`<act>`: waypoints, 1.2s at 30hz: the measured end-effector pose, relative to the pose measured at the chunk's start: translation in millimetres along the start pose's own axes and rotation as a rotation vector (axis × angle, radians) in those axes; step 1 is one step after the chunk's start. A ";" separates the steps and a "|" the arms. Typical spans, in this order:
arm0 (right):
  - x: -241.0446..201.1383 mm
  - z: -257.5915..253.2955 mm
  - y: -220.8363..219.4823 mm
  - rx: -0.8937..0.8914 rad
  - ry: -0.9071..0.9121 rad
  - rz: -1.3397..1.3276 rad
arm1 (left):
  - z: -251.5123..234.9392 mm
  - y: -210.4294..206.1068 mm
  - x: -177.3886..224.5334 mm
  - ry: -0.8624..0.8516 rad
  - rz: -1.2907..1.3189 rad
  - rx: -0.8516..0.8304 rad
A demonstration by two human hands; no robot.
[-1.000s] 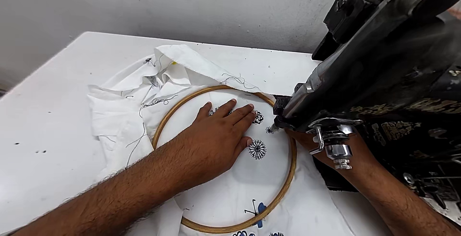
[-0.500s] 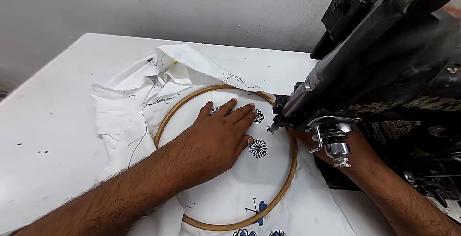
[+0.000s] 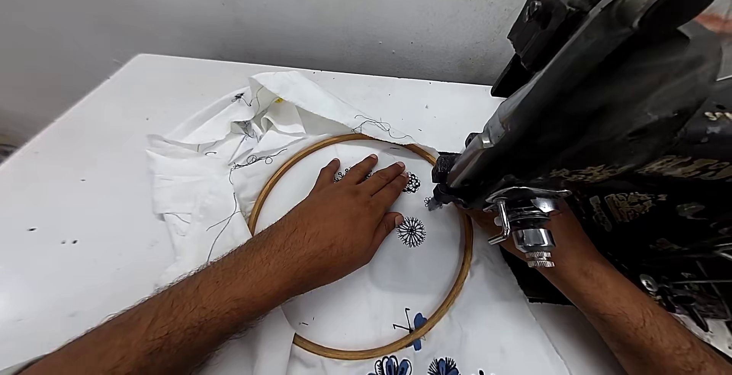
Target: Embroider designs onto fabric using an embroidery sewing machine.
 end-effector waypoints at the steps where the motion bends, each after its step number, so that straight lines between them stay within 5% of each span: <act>1: 0.0 -0.7 0.2 0.001 0.010 -0.002 | 0.0 -0.1 0.3 -0.001 0.002 0.000; 27: -4.6 -4.2 2.8 -0.064 -0.026 0.033 | 3.9 6.6 -3.4 -0.056 0.009 -0.042; 31: 3.6 -8.8 2.7 -0.077 0.009 0.054 | -11.6 9.6 -37.1 -0.140 0.290 0.019; 36: 1.6 -12.9 4.0 -0.104 -0.164 0.060 | -23.8 11.4 -74.9 0.078 0.649 0.188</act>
Point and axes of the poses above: each hand's wrist, its own z-axis away from the middle knuckle, its own y-axis out of the back of the hand, x = y × z, the point moved 4 cm from there along -z, towards the middle knuckle, and after that the axes turned 12 degrees about -z, right-handed, at the moved point
